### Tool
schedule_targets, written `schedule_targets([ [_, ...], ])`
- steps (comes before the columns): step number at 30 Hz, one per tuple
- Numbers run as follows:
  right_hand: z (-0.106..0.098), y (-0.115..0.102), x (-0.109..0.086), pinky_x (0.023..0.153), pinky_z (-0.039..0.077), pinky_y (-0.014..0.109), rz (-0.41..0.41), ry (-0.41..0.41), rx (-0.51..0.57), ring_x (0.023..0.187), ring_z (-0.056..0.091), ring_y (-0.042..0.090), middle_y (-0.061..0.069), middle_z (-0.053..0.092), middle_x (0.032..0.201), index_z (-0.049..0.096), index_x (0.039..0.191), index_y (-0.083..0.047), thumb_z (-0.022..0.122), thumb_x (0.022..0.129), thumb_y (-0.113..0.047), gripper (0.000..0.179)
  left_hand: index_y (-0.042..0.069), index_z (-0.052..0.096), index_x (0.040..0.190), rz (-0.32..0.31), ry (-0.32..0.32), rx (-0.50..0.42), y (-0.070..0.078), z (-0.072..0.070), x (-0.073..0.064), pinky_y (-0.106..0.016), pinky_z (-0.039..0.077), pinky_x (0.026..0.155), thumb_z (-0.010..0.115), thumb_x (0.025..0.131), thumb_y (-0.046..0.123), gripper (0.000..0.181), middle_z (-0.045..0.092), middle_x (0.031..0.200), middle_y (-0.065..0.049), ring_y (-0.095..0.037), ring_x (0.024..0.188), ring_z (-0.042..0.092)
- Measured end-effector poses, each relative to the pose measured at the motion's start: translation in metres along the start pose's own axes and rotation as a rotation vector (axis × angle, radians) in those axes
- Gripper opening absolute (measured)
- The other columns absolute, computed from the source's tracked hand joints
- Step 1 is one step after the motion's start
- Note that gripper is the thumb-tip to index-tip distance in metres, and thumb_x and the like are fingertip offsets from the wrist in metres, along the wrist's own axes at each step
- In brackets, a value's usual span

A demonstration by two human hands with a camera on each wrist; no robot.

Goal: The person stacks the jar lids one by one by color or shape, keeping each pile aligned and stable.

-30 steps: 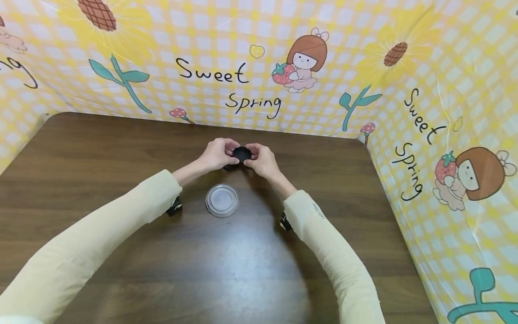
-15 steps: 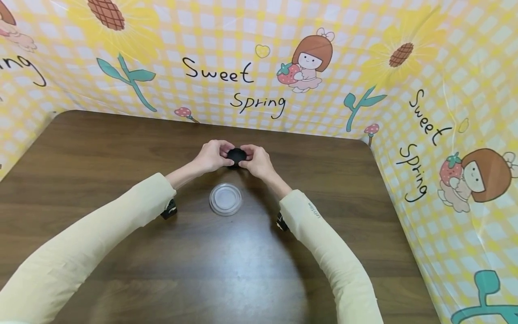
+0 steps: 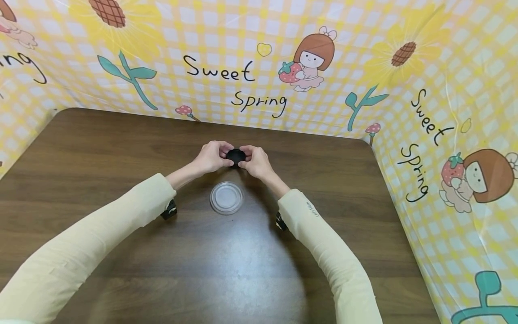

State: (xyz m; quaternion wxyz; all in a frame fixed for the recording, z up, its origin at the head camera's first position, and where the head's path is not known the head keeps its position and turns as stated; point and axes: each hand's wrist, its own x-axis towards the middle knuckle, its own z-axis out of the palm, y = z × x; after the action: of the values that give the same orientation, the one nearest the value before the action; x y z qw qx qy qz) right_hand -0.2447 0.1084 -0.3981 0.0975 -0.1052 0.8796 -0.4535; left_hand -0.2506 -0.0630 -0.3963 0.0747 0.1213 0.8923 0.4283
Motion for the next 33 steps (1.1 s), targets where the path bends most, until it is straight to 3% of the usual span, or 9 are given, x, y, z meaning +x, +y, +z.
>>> schedule_targets([
  [21, -0.0003, 0.0063, -0.0012, 0.087, 0.05, 0.034, -0.011, -0.029, -0.054, 0.102, 0.062, 0.029, 0.02, 0.061, 0.121, 0.054, 0.133, 0.001, 0.066, 0.088, 0.001, 0.046, -0.004, 0.061, 0.121, -0.025, -0.015, -0.046, -0.0036, 0.0054, 0.0008, -0.036, 0.048, 0.088, 0.075, 0.081, 0.003, 0.042, 0.062, 0.11, -0.02, -0.029, 0.1, 0.061],
  [33, -0.0012, 0.0082, -0.0008, 0.087, 0.05, 0.034, -0.012, -0.027, -0.05, 0.102, 0.062, 0.03, 0.02, 0.061, 0.119, 0.054, 0.133, 0.001, 0.066, 0.088, 0.003, 0.047, -0.006, 0.06, 0.122, -0.004, -0.02, 0.002, -0.0009, 0.0078, 0.0012, -0.037, 0.048, 0.089, 0.073, 0.082, 0.003, 0.042, 0.061, 0.11, -0.023, -0.031, 0.1, 0.06],
])
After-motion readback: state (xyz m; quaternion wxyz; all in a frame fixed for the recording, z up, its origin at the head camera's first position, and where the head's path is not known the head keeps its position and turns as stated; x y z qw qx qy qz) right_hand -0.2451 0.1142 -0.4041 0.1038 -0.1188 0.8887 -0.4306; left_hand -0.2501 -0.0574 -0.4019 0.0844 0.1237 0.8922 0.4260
